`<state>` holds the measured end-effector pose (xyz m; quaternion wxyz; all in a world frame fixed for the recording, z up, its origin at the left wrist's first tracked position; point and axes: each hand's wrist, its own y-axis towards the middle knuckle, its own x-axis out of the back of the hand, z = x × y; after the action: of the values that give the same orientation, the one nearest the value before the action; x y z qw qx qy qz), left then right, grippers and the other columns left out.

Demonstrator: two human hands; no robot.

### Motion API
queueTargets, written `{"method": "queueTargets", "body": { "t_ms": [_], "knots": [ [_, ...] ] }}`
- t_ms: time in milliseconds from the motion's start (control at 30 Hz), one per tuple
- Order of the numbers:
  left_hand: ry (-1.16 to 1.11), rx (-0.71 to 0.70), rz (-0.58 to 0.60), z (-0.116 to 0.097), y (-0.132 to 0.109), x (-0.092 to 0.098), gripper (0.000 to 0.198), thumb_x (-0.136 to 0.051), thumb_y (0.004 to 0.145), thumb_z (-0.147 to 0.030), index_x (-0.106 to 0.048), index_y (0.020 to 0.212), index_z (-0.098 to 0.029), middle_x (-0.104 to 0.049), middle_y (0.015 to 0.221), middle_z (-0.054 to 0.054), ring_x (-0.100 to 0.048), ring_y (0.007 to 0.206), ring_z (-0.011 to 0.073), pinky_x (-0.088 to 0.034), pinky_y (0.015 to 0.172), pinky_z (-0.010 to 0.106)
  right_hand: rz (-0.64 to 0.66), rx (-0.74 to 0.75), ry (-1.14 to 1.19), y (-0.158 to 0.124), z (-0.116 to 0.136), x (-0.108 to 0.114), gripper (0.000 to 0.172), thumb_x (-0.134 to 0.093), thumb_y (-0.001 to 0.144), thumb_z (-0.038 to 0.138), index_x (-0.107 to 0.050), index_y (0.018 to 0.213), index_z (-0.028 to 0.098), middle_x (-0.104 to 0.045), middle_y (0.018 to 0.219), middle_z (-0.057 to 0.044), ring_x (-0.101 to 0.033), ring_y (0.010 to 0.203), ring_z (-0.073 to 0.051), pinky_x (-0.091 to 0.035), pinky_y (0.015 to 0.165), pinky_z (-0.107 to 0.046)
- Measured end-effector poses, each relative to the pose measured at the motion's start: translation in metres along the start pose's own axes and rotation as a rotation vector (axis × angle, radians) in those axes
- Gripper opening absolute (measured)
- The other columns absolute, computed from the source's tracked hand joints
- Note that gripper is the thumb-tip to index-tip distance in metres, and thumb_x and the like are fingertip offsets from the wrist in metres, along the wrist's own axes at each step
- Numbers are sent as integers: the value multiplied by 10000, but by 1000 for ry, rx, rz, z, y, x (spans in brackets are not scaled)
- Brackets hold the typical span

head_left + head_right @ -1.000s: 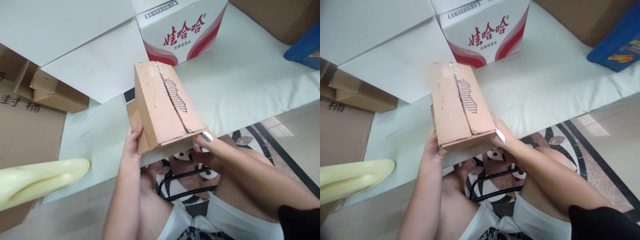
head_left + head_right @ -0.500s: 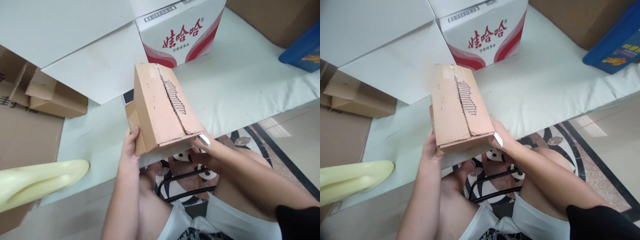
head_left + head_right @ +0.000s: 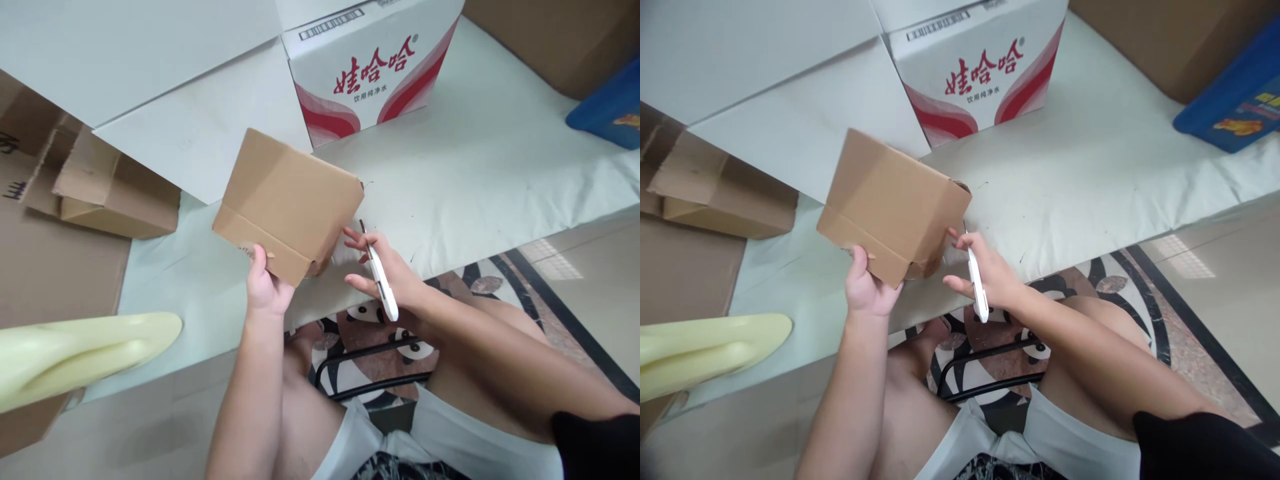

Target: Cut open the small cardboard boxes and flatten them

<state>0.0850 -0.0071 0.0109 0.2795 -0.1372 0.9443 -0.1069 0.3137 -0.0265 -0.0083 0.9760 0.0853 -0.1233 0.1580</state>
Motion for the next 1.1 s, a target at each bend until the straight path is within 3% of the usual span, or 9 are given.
{"method": "queueTargets", "body": {
  "t_ms": [67,133,267,333,500,633,933,1033,1100],
  "knots": [
    [-5,96,62,2,-6,-5,445,-758,859,-558,-715,1156,-230,-750,1299,86,-547,1433,327,-579,1066,464,-27,17,28,0,-1,0,512,-709,865,564,-326,1084,304,-382,1671,-218,-475,1506,-368,-529,1046,-578],
    [-16,165,117,5,-12,-9,468,-764,851,-568,-715,1165,-224,-751,1292,94,-558,1420,338,-583,1061,472,-65,-3,15,1,-4,0,497,-705,873,533,-321,1096,310,-340,1694,-206,-428,1536,-369,-525,1053,-589],
    [-41,230,173,13,-18,-15,449,-757,867,-554,-705,1181,-238,-746,1297,82,-607,1366,320,-601,1027,454,-77,-167,-41,2,-8,-1,443,-668,883,497,-338,1111,309,-433,1637,-192,-590,1384,-405,-546,992,-672],
    [-65,256,186,16,-22,-19,438,-739,889,-545,-696,1194,-234,-749,1285,84,-638,1324,305,-613,996,430,-97,-206,-19,3,-10,-2,468,-677,867,507,-341,1131,316,-476,1603,-177,-609,1363,-400,-560,983,-678],
    [-121,290,159,16,-28,-27,452,-608,982,-542,-636,1322,-245,-747,1277,97,-661,1286,292,-616,963,420,-206,-113,81,5,-13,-2,549,-724,843,570,-325,1133,328,-380,1669,-181,-493,1486,-384,-571,998,-628],
    [-142,314,158,16,-29,-27,464,-605,986,-525,-609,1361,-252,-740,1295,94,-666,1275,287,-614,961,411,-261,-70,77,6,-12,-1,550,-712,861,581,-304,1126,325,-334,1694,-183,-360,1574,-363,-514,1077,-633],
    [-146,369,137,19,-28,-28,314,-629,954,-297,-662,1247,-188,-754,1254,108,-682,1242,285,-599,999,417,-219,-14,153,8,-11,-1,651,-766,795,611,-267,1111,336,-249,1734,-148,-218,1636,-307,-473,1154,-606],
    [-150,348,155,19,-30,-31,302,-638,959,-326,-671,1227,-191,-752,1260,110,-663,1280,289,-577,1048,434,-171,-18,115,6,-9,-3,680,-789,764,611,-272,1105,330,-279,1722,-161,-240,1626,-326,-479,1142,-606],
    [-162,341,185,20,-32,-32,319,-631,970,-372,-677,1227,-188,-749,1270,115,-631,1332,298,-552,1092,450,-162,-37,73,5,-10,-5,666,-790,767,583,-276,1104,326,-271,1723,-168,-378,1558,-344,-516,1098,-591]
  ]
}}
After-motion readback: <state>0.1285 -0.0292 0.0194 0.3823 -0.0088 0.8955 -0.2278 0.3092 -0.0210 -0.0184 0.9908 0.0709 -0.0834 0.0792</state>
